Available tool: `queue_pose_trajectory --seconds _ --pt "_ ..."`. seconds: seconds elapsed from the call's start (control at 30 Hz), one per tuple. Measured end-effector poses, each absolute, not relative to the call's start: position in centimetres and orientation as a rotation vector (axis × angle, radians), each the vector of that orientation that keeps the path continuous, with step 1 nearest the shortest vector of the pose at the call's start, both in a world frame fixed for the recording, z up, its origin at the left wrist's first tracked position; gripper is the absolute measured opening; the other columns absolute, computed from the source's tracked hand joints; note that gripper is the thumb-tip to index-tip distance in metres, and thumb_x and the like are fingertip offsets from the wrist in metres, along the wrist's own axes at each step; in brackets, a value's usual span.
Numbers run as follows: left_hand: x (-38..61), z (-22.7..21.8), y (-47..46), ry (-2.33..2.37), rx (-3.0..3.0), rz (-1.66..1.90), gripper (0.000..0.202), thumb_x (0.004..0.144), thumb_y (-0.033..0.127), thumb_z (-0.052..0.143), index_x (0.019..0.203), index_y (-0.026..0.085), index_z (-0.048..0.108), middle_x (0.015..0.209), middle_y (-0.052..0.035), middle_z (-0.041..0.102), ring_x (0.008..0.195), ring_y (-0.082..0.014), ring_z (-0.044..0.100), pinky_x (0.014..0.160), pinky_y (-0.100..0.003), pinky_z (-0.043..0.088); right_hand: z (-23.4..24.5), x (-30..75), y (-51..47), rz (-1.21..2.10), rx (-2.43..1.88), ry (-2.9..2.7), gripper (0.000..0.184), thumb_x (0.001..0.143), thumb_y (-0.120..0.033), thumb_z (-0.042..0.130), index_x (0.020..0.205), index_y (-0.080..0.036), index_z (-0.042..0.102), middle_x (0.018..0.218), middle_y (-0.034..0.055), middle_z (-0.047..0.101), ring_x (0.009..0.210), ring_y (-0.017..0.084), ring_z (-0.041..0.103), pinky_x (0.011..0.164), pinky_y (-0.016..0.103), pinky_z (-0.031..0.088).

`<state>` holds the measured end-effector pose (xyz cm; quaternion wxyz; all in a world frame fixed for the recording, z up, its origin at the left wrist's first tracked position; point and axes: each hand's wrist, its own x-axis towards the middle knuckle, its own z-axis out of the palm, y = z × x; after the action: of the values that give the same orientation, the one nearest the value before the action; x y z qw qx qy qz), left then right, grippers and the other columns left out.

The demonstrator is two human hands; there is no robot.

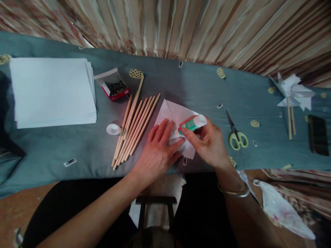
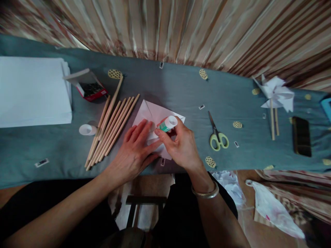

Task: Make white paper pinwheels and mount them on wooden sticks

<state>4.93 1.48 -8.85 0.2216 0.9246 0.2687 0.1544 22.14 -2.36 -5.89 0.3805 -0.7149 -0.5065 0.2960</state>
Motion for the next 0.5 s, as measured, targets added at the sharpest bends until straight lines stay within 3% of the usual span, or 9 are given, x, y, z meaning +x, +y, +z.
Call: queue_pose_trajectory --seconds 0.5 --pt "4.93 -8.7 1.48 0.744 2.555 0.417 0.041 0.088 0.032 0.061 0.127 0.025 0.057 0.152 -0.0178 0.035 0.142 -0.0409 0.028 0.109 -0.062 0.032 -5.85 22.66 -2.76 0.72 -1.845 -1.301 0.025 0.082 -0.039 0.067 0.098 -0.021 0.062 0.089 0.0042 0.072 0.078 0.019 0.068 0.072 0.034 0.054"
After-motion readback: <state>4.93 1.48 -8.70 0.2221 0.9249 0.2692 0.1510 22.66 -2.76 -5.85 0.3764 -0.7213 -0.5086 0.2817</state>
